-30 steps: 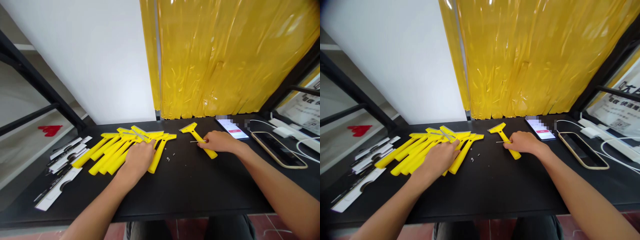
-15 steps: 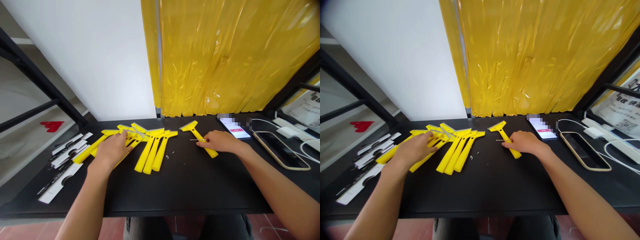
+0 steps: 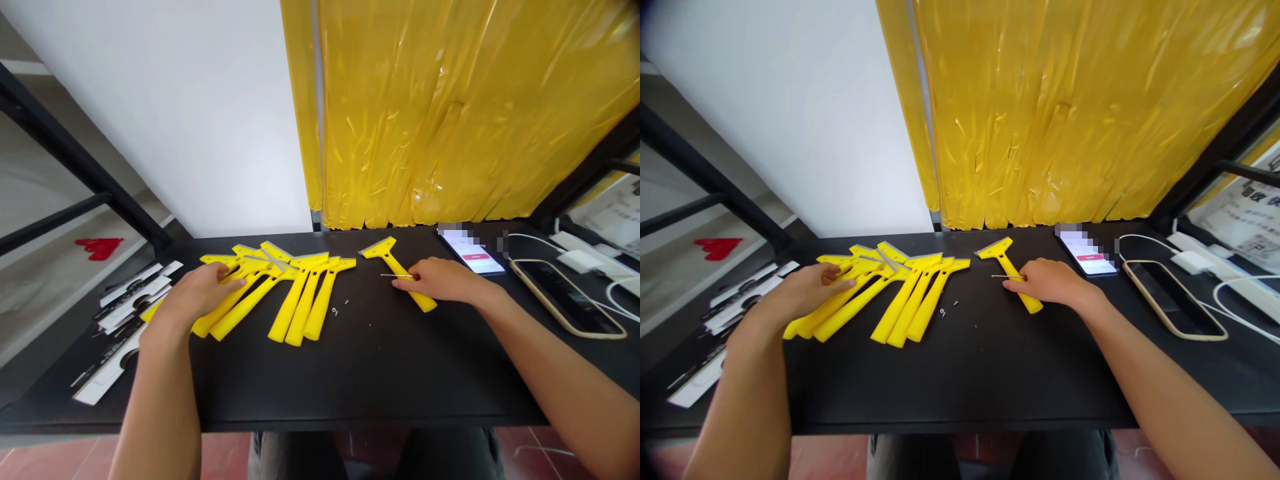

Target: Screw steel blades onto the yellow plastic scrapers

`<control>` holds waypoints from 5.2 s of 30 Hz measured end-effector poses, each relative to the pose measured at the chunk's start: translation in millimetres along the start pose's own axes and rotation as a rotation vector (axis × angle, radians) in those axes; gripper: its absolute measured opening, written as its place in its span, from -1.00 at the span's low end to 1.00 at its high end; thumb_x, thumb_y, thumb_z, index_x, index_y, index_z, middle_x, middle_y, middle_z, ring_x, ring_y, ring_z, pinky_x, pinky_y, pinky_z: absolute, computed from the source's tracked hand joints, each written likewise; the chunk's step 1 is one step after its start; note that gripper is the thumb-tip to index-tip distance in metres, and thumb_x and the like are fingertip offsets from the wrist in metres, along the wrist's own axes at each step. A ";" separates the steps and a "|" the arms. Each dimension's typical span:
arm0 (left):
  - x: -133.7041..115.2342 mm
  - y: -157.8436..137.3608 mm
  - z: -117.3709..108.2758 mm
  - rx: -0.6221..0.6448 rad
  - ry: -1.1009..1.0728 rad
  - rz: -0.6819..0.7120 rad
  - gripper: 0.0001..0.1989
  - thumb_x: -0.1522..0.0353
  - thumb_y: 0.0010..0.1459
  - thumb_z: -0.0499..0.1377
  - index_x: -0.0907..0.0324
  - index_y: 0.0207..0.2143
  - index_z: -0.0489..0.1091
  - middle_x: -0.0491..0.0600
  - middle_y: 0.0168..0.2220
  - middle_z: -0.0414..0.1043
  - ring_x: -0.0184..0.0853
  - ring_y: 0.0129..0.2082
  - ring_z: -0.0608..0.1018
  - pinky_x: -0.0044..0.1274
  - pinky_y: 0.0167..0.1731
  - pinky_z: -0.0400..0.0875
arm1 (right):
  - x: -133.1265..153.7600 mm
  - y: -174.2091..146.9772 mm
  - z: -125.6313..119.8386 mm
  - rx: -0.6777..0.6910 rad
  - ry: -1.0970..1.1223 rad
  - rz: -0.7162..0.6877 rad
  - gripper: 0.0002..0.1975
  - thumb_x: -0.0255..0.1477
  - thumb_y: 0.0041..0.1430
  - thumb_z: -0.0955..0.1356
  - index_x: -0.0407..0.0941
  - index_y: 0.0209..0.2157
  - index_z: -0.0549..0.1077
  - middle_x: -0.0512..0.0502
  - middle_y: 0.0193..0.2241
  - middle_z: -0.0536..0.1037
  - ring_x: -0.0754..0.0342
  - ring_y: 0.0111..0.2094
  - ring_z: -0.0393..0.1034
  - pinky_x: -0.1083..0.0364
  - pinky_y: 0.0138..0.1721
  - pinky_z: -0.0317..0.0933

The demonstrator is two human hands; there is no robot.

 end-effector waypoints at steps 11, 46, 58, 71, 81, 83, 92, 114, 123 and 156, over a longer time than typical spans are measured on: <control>-15.5 -14.9 12.3 0.067 0.204 0.008 -0.25 -0.03 0.10 0.10 0.23 0.22 0.37 0.21 0.17 0.42 0.11 0.09 0.49 -0.28 0.01 0.36 | 0.6 -0.8 0.8 0.020 0.012 0.020 -0.36 0.19 0.18 0.18 -0.07 -0.56 0.43 -0.16 -0.50 0.52 -0.04 -0.48 0.38 0.04 -0.51 -0.02; -33.2 -30.0 16.8 -0.245 0.093 0.100 -0.62 0.30 0.14 0.24 0.22 0.01 0.53 0.18 -0.04 0.58 0.04 -0.06 0.58 -0.32 -0.07 0.42 | -1.8 2.1 2.6 -0.013 0.022 -0.020 -0.33 0.22 0.18 0.14 -0.07 -0.54 0.44 -0.17 -0.49 0.52 -0.02 -0.48 0.38 0.07 -0.53 -0.06; -44.9 -39.6 8.9 -0.476 0.103 0.318 -0.67 0.29 0.25 0.12 0.22 -0.01 0.51 0.17 -0.07 0.54 0.00 -0.02 0.52 -0.28 0.02 0.38 | -0.5 -0.5 0.8 0.011 -0.004 0.012 -0.31 0.24 0.17 0.12 -0.05 -0.53 0.45 -0.15 -0.48 0.53 -0.03 -0.47 0.39 0.05 -0.51 -0.01; -105.3 -57.3 -14.5 -0.024 -0.981 0.194 -0.65 0.06 0.31 0.07 0.14 -0.13 0.36 -0.16 -0.56 0.29 -0.40 -0.71 0.33 -0.55 -0.70 0.26 | -10.8 -1.0 -9.3 -0.170 0.010 0.064 -0.41 0.22 0.10 0.23 -0.02 -0.33 0.47 -0.11 -0.45 0.54 -0.04 -0.44 0.40 0.08 -0.50 -0.02; -181.2 -40.3 20.2 0.593 -1.315 0.265 -0.83 0.23 0.25 0.19 0.14 -0.27 0.32 -0.12 -0.49 0.40 -0.52 -0.74 0.28 -0.62 -0.75 0.12 | 38.3 -18.4 -17.5 -0.359 0.113 -0.290 -0.73 -0.27 0.43 0.13 -0.07 -0.15 0.36 -0.13 -0.28 0.57 -0.01 -0.31 0.47 0.07 -0.34 0.18; -180.7 -42.3 28.6 0.711 -1.309 0.211 -0.71 0.11 0.27 0.16 0.15 -0.32 0.31 -0.13 -0.56 0.35 -0.53 -0.75 0.26 -0.63 -0.77 0.09 | 45.2 -18.4 -10.9 -0.386 0.036 -0.344 -0.75 -0.37 0.41 0.14 -0.09 -0.08 0.39 -0.18 -0.15 0.55 -0.04 -0.23 0.49 0.06 -0.30 0.22; -162.8 -30.8 47.2 0.759 -1.365 0.036 -0.71 0.18 0.28 0.17 0.26 -0.27 0.41 -0.06 -0.53 0.42 -0.50 -0.74 0.34 -0.63 -0.79 0.20 | 58.2 -16.6 11.1 -0.397 -0.173 -0.362 -0.71 -0.45 0.38 0.19 -0.12 0.04 0.42 -0.23 -0.11 0.49 -0.08 -0.20 0.45 0.04 -0.37 0.28; -157.6 -36.2 48.3 0.654 -1.014 0.229 -0.69 0.15 0.29 0.16 0.26 -0.27 0.37 0.24 -0.19 0.60 -0.42 -0.67 0.52 -0.62 -0.80 0.20 | 114.9 -17.1 3.1 -0.471 0.248 -0.744 -0.81 -0.32 0.37 0.31 -0.09 -0.20 0.54 -0.09 -0.27 0.57 0.04 -0.21 0.44 0.06 -0.13 0.30; -167.4 -46.0 46.2 0.642 -0.906 0.433 -0.65 0.13 0.30 0.14 0.17 -0.01 0.35 0.11 -0.25 0.60 -0.37 -0.66 0.56 -0.63 -0.76 0.30 | 134.9 -7.9 -35.8 -0.772 0.538 -0.636 -0.84 -0.33 0.33 0.36 -0.06 -0.31 0.55 -0.03 -0.37 0.57 0.09 -0.33 0.42 0.09 -0.24 0.27; -162.7 -39.4 30.8 0.403 -1.128 0.238 -0.76 0.22 0.29 0.16 0.22 -0.14 0.32 0.12 -0.26 0.59 -0.39 -0.67 0.51 -0.62 -0.79 0.24 | 134.6 15.6 25.6 -0.410 0.279 -0.401 -0.89 -0.40 0.26 0.38 -0.05 -0.26 0.60 -0.03 -0.25 0.60 0.05 -0.23 0.46 0.11 -0.29 0.19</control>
Point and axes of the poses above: each hand's wrist, its own y-axis towards the middle knuckle, its own z-axis out of the palm, x = y × z, the point moved 4 cm from there along y, towards the middle knuckle
